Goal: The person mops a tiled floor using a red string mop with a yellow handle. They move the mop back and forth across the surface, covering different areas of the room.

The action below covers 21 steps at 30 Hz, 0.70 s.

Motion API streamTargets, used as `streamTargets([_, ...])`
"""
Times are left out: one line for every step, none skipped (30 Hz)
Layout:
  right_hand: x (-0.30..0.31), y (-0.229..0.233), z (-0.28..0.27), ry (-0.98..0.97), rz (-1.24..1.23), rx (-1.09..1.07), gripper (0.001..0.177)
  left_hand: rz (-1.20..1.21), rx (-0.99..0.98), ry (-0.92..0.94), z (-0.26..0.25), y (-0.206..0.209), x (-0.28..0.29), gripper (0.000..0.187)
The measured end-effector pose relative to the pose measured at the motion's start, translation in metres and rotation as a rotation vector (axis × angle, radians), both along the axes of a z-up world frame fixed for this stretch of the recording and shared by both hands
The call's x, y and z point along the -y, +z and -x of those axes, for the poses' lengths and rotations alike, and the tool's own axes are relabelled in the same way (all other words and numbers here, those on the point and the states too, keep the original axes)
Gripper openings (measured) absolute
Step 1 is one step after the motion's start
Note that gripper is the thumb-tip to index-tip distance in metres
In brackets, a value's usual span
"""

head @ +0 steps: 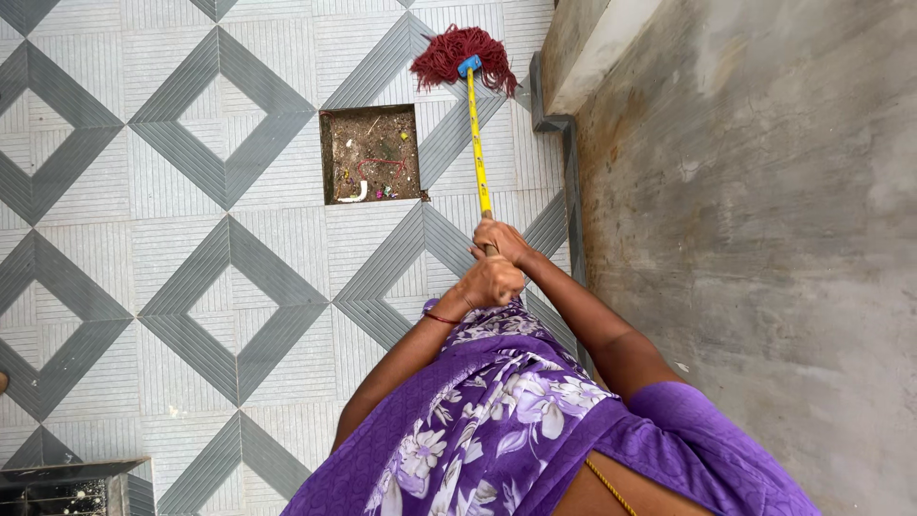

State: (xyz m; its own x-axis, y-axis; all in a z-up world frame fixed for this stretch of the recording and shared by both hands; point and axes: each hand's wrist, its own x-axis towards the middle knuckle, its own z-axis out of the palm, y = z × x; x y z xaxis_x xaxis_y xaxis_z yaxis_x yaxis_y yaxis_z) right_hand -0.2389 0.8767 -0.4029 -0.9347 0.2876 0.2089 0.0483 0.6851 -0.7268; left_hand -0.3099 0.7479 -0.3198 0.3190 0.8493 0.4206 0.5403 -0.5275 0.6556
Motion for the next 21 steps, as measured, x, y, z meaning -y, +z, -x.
streamTargets([-0.007,-0.004,0.008,0.003,0.006,0.027,0.032,-0.015,0.016,0.039,0.009,-0.004,-0.007,0.013])
streamTargets([-0.013,-0.007,0.015,0.005,0.012,0.054,0.034,-0.030,0.031,0.078,0.016,-0.006,-0.011,0.012])
streamTargets([-0.015,-0.008,0.020,0.010,0.018,0.078,0.036,-0.021,0.028,0.085,0.020,-0.007,-0.010,0.012])
streamTargets([-0.015,-0.009,0.023,0.031,0.000,0.049,0.037,-0.012,0.026,0.092,0.023,-0.007,-0.007,0.011])
streamTargets([-0.010,-0.008,0.023,0.051,-0.017,0.019,0.039,-0.002,0.022,0.099,0.024,-0.006,-0.002,0.011])
streamTargets([-0.004,-0.006,0.022,0.072,-0.034,-0.010,0.041,0.017,0.031,0.092,0.021,-0.006,0.007,0.011])
streamTargets([0.003,-0.002,0.020,0.073,-0.028,-0.013,0.043,0.027,0.034,0.084,0.016,-0.002,0.015,0.011])
streamTargets([0.015,0.002,0.014,0.074,-0.021,-0.016,0.045,0.038,0.038,0.075,0.012,0.002,0.023,0.011])
streamTargets([0.029,0.007,0.006,0.072,-0.009,-0.013,0.047,0.024,0.045,0.076,0.005,0.007,0.033,0.012])
streamTargets([0.038,0.014,0.001,0.063,-0.022,-0.028,0.049,0.010,0.053,0.077,-0.003,0.013,0.044,0.012])
streamTargets([0.052,0.021,-0.008,0.053,-0.029,-0.037,0.051,0.003,0.067,0.078,-0.014,0.020,0.059,0.013])
streamTargets([0.068,0.029,-0.017,0.043,-0.035,-0.046,0.053,-0.007,0.084,0.072,-0.024,0.027,0.070,0.012])
streamTargets([0.082,0.039,-0.024,0.017,0.006,-0.047,0.056,-0.019,0.097,0.067,-0.030,0.036,0.076,0.011])
streamTargets([0.094,0.050,-0.031,-0.010,0.047,-0.047,0.058,-0.031,0.111,0.063,-0.035,0.046,0.085,0.011])
streamTargets([0.105,0.061,-0.039,-0.036,0.086,-0.046,0.060,-0.036,0.158,0.039,-0.041,0.055,0.096,0.012])
streamTargets([0.117,0.072,-0.047,-0.041,0.129,-0.098,0.058,-0.040,0.206,0.015,-0.047,0.065,0.107,0.012])
streamTargets([0.130,0.082,-0.057,-0.046,0.174,-0.149,0.055,-0.043,0.255,-0.008,-0.053,0.073,0.118,0.012])
streamTargets([0.145,0.090,-0.064,-0.052,0.219,-0.200,0.053,-0.092,0.243,-0.048,-0.062,0.081,0.128,0.012])
streamTargets([0.159,0.096,-0.069,-0.048,0.200,-0.241,0.053,-0.141,0.224,-0.087,-0.070,0.087,0.136,0.012])
streamTargets([0.172,0.102,-0.078,-0.044,0.180,-0.281,0.054,-0.190,0.205,-0.126,-0.078,0.093,0.143,0.012])
streamTargets([0.183,0.106,-0.087,-0.041,0.159,-0.322,0.054,-0.216,0.204,-0.176,-0.085,0.098,0.151,0.013])
